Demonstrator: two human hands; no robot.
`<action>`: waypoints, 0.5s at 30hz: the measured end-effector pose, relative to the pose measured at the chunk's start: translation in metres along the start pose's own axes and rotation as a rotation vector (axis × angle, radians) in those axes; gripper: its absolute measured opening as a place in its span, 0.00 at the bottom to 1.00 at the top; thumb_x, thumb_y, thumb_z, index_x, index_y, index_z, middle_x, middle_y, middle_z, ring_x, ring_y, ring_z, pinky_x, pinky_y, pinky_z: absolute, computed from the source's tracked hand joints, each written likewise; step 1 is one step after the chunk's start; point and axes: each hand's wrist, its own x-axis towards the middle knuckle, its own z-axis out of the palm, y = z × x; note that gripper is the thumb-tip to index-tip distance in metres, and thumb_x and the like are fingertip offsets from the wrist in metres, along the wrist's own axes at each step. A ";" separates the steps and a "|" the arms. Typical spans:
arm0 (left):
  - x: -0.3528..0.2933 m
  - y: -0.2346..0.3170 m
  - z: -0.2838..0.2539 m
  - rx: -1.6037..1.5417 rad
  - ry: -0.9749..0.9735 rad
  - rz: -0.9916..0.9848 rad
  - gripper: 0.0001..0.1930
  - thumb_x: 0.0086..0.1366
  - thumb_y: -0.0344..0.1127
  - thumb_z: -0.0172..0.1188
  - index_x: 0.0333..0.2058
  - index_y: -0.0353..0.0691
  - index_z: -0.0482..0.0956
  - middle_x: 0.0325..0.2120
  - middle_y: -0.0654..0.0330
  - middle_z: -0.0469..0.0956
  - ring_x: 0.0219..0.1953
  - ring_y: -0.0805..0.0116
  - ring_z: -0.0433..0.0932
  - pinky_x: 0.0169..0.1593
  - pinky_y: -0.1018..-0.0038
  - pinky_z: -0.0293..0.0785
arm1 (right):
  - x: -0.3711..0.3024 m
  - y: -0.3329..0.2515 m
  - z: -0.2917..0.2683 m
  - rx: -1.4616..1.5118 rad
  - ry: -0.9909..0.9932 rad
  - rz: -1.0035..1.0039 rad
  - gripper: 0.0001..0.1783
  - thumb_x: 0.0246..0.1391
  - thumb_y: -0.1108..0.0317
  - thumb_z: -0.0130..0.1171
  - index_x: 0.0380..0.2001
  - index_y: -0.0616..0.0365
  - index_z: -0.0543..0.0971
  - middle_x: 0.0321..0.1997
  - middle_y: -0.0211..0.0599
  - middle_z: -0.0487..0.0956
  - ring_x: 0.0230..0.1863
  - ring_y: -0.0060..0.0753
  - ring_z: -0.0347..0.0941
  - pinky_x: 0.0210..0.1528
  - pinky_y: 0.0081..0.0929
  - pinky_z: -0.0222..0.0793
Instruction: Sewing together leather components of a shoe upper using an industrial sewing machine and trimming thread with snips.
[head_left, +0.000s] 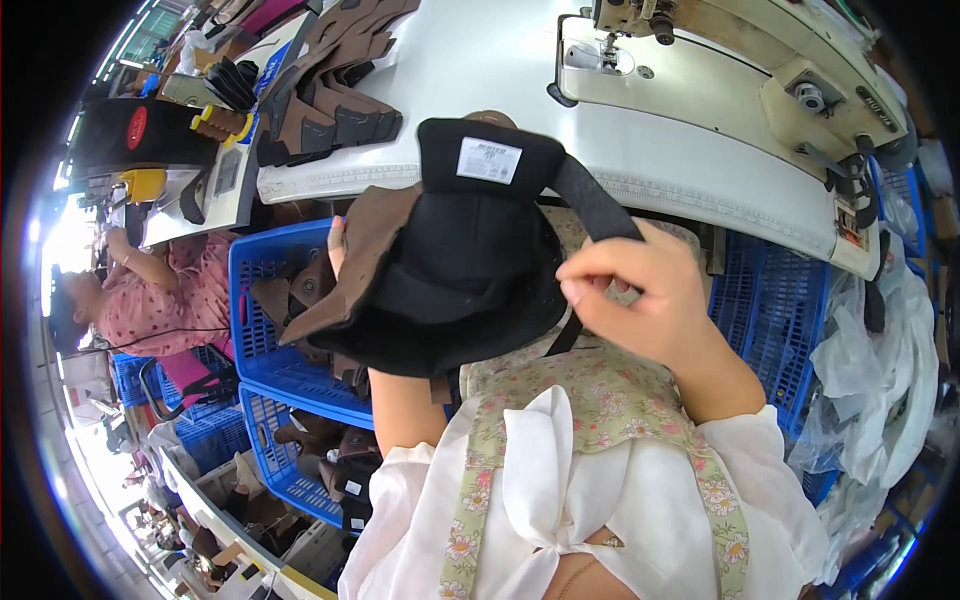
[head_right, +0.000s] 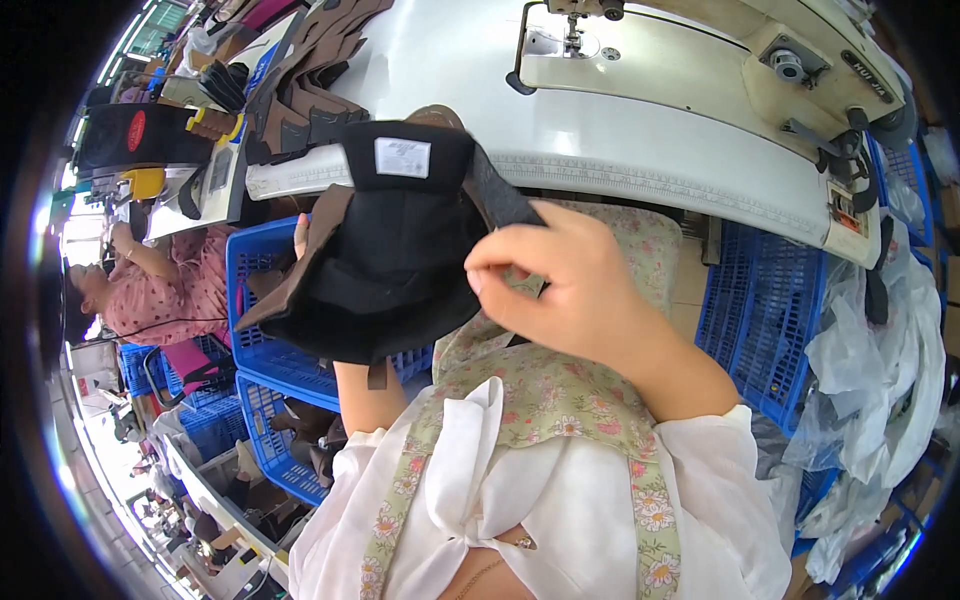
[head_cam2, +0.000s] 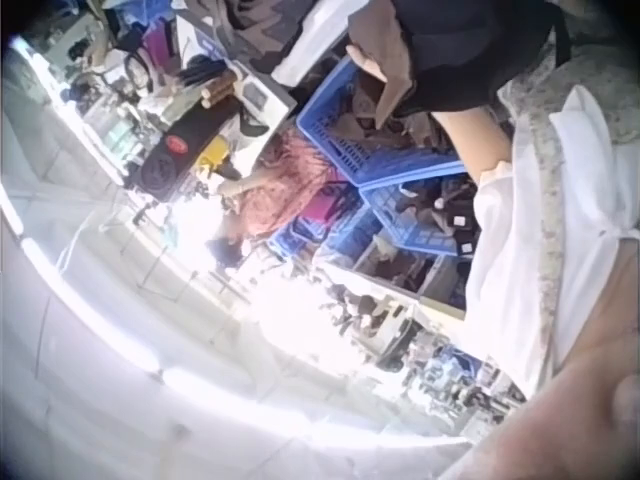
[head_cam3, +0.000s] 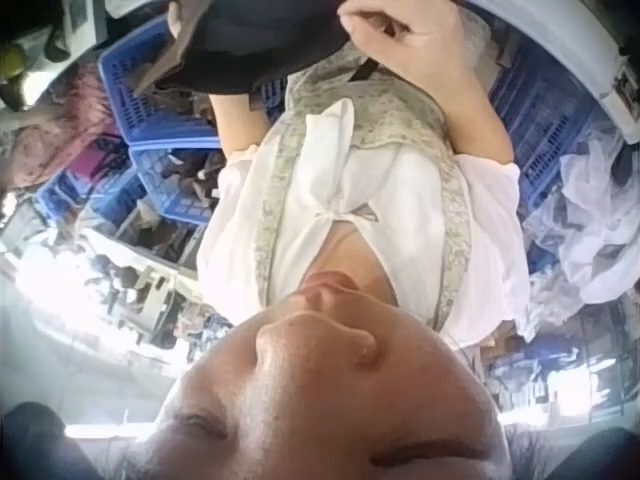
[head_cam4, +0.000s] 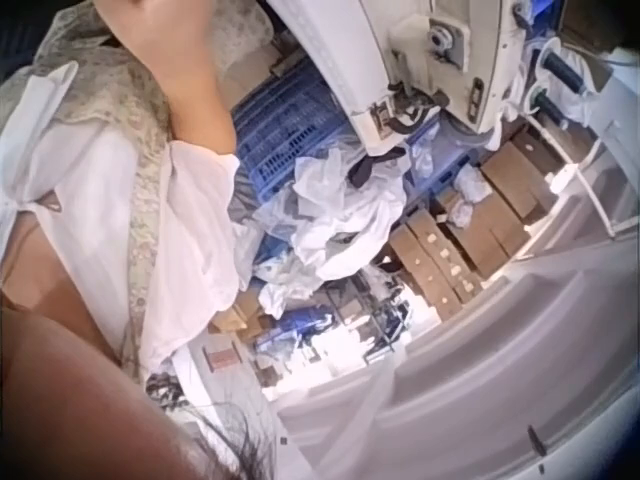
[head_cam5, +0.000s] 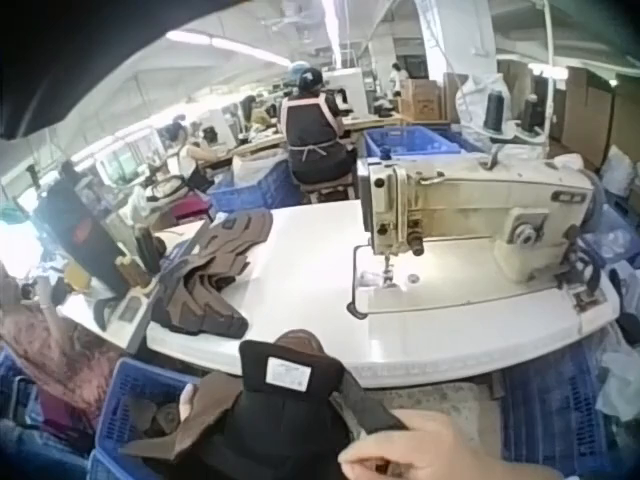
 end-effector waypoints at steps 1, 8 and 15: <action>0.001 0.000 -0.004 -0.041 -0.095 0.046 0.31 0.68 0.55 0.48 0.60 0.36 0.67 0.60 0.47 0.68 0.60 0.51 0.69 0.67 0.58 0.59 | 0.000 -0.002 0.001 -0.040 -0.009 -0.081 0.04 0.45 0.75 0.67 0.28 0.58 0.83 0.27 0.34 0.78 0.27 0.25 0.73 0.27 0.24 0.65; 0.019 -0.014 0.034 0.218 0.498 0.293 0.26 0.70 0.52 0.50 0.55 0.36 0.71 0.53 0.52 0.75 0.55 0.53 0.73 0.60 0.59 0.68 | 0.003 0.014 0.021 -0.331 -0.251 -0.220 0.07 0.45 0.65 0.67 0.28 0.55 0.84 0.23 0.33 0.70 0.31 0.38 0.69 0.31 0.35 0.67; 0.019 -0.021 0.054 0.309 0.525 0.350 0.23 0.72 0.49 0.48 0.54 0.36 0.71 0.51 0.53 0.76 0.53 0.56 0.75 0.59 0.59 0.70 | 0.009 0.007 0.023 -0.518 -0.068 -0.109 0.18 0.45 0.68 0.67 0.41 0.59 0.78 0.30 0.37 0.73 0.36 0.41 0.72 0.37 0.37 0.71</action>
